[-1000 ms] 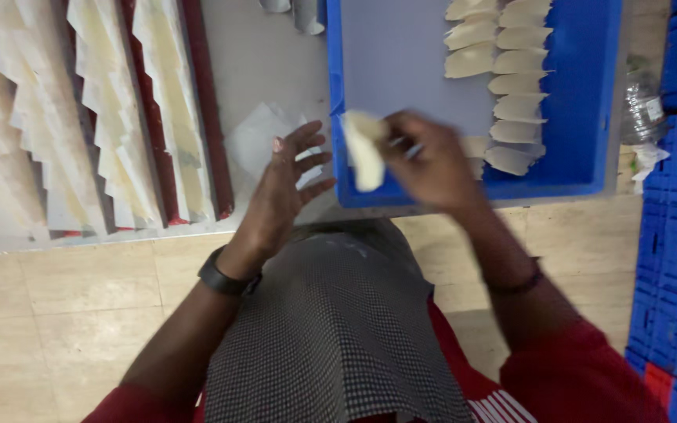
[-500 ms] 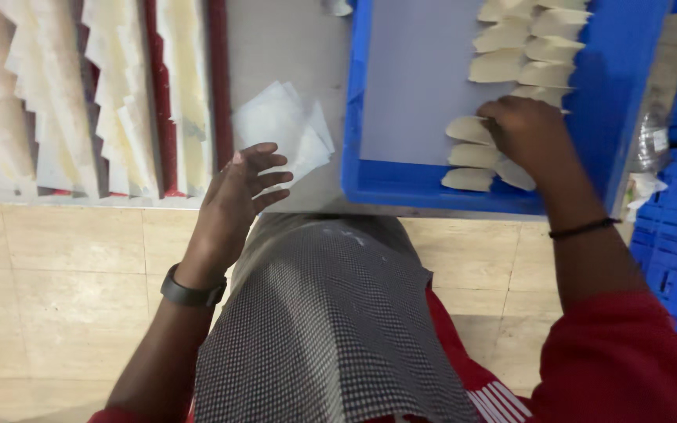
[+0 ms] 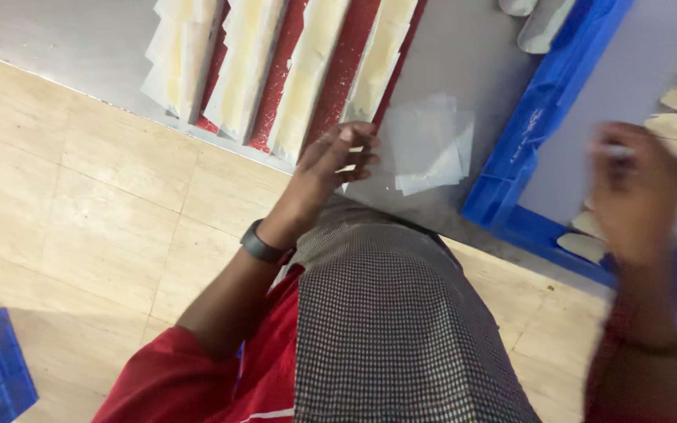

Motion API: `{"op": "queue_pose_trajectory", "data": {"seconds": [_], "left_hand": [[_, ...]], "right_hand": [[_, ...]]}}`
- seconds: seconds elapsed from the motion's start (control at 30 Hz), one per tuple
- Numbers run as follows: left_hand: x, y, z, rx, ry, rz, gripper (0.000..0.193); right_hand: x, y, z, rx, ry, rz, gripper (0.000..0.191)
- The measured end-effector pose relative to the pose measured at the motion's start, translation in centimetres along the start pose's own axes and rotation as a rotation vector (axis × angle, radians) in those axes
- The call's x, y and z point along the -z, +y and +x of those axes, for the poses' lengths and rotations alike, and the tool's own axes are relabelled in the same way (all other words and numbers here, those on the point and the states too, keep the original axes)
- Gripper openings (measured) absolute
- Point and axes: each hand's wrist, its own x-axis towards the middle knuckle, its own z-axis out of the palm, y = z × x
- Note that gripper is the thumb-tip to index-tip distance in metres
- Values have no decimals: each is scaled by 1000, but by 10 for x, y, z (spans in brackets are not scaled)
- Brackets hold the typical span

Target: The person repeatedly picks up small dough pieces and wraps each one in a thin paper sheet, then places the wrapped items into a blue tray. The person works at a table with stacks of paper and dough, using both hands to separate and fold the paper around each piece.

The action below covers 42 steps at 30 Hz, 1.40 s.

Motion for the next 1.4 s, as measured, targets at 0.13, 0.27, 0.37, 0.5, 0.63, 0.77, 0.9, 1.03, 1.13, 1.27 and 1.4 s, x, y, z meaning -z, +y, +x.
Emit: {"op": "queue_pose_trajectory", "data": {"seconds": [0.13,0.27,0.37,0.5,0.63,0.77,0.9,1.03,1.13,1.27,1.4], "left_hand": [[30,8,-2,-24,51,-64,58],[53,11,-6,-39,35,-94,54],[64,8,-8,-30,56,-147,52],[70,-1,-12,-27,88,-237,48],[69,-7,-17,-38,96,-277,46],[58,-10,-17,-93,83,-250,46],[36,-9,-10,-210,146,-148,54],[2,-7,3,-103,134,-251,72],[-28,-5,12,0,-36,-414,82],[-70,-4,13,64,-3,-262,79],[-98,-1,14,52,-102,-181,77]], "right_hand": [[-100,-90,50,162,-142,39,14],[-164,-138,109,392,57,44,9],[-197,-146,144,85,-20,-213,30],[-217,-135,163,83,-10,-194,24],[-205,-124,162,129,-49,-91,22],[-178,-137,144,38,-207,73,20],[-132,-172,109,138,-271,93,21],[-83,-199,50,267,-306,33,21],[-59,-193,12,341,-234,115,21],[-39,-150,-17,26,-91,430,21],[-54,-112,-39,-34,-93,552,26]]}}
